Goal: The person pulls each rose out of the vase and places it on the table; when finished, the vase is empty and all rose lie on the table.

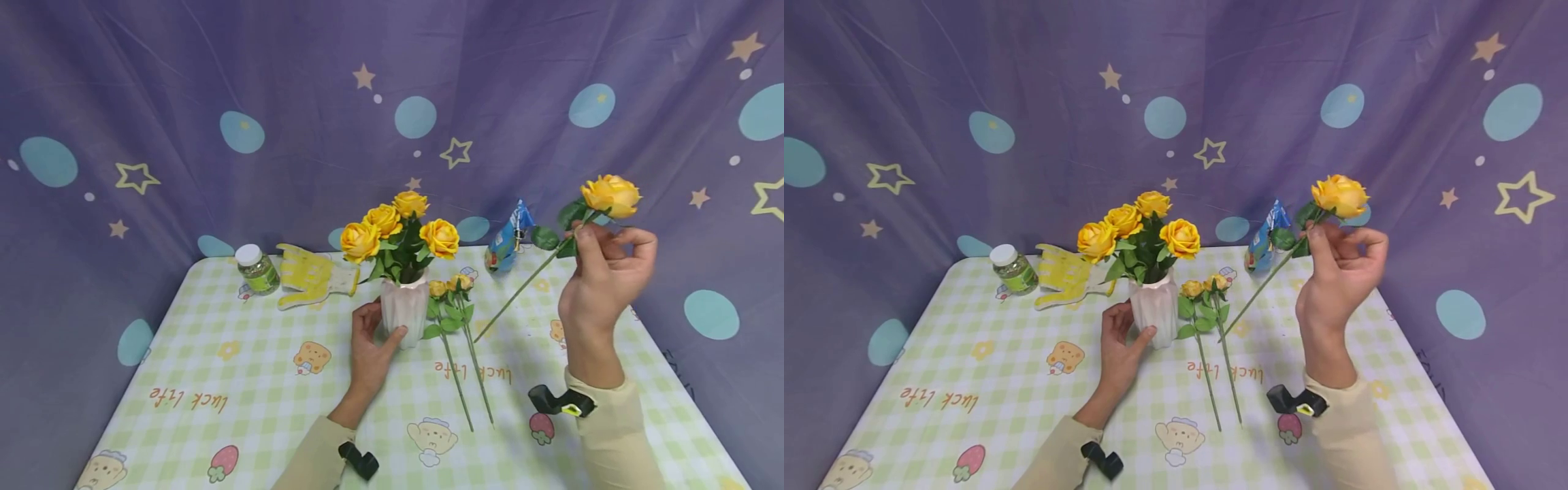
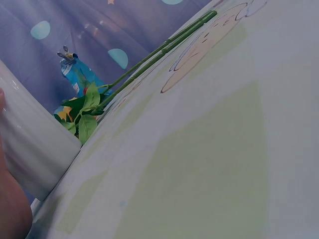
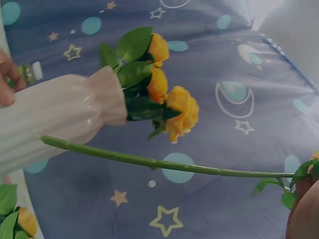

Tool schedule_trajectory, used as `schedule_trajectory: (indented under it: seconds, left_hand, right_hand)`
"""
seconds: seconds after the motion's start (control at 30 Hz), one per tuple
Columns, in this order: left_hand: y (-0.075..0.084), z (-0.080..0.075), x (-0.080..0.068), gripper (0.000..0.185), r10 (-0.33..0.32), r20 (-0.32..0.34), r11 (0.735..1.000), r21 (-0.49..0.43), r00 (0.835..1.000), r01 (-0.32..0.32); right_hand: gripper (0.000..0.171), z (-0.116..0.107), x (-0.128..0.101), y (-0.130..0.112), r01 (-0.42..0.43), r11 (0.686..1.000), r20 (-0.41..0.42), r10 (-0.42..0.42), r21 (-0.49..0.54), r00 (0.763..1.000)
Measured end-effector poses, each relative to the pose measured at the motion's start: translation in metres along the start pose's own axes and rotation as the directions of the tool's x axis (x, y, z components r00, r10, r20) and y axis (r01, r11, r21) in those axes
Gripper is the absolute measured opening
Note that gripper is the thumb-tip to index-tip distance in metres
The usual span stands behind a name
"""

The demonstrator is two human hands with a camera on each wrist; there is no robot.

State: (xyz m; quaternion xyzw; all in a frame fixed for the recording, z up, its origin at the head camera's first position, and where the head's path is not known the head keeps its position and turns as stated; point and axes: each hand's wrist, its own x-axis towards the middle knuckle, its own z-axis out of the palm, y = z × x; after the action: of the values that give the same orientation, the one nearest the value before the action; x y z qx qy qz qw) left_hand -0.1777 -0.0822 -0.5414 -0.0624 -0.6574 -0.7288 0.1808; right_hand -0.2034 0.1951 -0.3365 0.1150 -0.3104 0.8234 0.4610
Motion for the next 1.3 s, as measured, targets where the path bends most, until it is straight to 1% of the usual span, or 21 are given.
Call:
schedule_trajectory:
  seconds: [0.03,0.1,0.13,0.23,0.37,0.53,0.67,0.77,0.87,1.07,1.13,1.23,1.3]
  left_hand:
    - [0.000,0.000,0.000,0.061,-0.001,0.000,1.000,0.000,1.000,0.001]
    - [0.000,0.000,0.000,0.061,-0.004,0.000,1.000,-0.001,1.000,0.004]
    - [0.000,0.000,0.000,0.061,-0.005,0.000,1.000,-0.002,1.000,0.005]
    - [0.001,0.000,0.000,0.061,-0.010,0.000,1.000,0.000,1.000,0.010]
    - [0.001,0.000,0.000,0.061,-0.013,0.003,1.000,0.010,1.000,0.013]
    - [0.002,0.000,0.001,0.061,-0.017,0.005,1.000,0.011,1.000,0.017]
    - [0.003,0.000,0.000,0.061,-0.018,0.004,1.000,0.011,1.000,0.018]
    - [0.004,0.000,0.000,0.061,-0.019,0.003,1.000,0.014,1.000,0.019]
    - [0.003,0.000,0.000,0.061,-0.026,-0.001,0.999,0.019,1.000,0.026]
    - [0.003,-0.001,0.000,0.059,-0.017,-0.004,1.000,0.016,1.000,0.017]
    - [0.002,-0.001,0.000,0.059,-0.016,-0.004,1.000,0.011,1.000,0.016]
    - [0.003,-0.001,0.000,0.060,-0.022,-0.003,1.000,0.010,1.000,0.022]
    - [0.003,-0.001,0.000,0.060,-0.024,-0.002,1.000,0.011,1.000,0.024]
  right_hand:
    - [0.040,-0.002,-0.001,0.001,-0.019,1.000,0.014,0.019,-0.019,1.000]
    - [0.038,-0.007,-0.002,0.002,-0.059,0.994,0.050,0.063,-0.089,0.997]
    - [0.037,-0.009,-0.004,0.002,-0.082,0.987,0.069,0.091,-0.136,0.993]
    - [0.035,-0.016,-0.007,0.003,-0.173,0.960,0.109,0.200,-0.220,0.974]
    - [0.035,-0.025,-0.011,0.006,-0.269,0.915,0.122,0.317,-0.299,0.941]
    - [0.034,-0.037,-0.013,0.012,-0.317,0.848,0.116,0.398,-0.425,0.910]
    - [0.034,-0.047,-0.014,0.016,-0.352,0.779,0.106,0.467,-0.518,0.878]
    - [0.033,-0.054,-0.015,0.020,-0.379,0.714,0.094,0.526,-0.589,0.845]
    - [0.033,-0.061,-0.018,0.025,-0.374,0.633,0.086,0.573,-0.678,0.815]
    - [0.036,-0.077,-0.025,0.038,-0.331,0.473,0.054,0.633,-0.816,0.772]
    - [0.037,-0.083,-0.027,0.043,-0.323,0.414,0.032,0.655,-0.851,0.755]
    - [0.039,-0.092,-0.029,0.051,-0.303,0.314,-0.006,0.685,-0.900,0.729]
    - [0.040,-0.098,-0.030,0.056,-0.281,0.256,-0.023,0.699,-0.925,0.714]
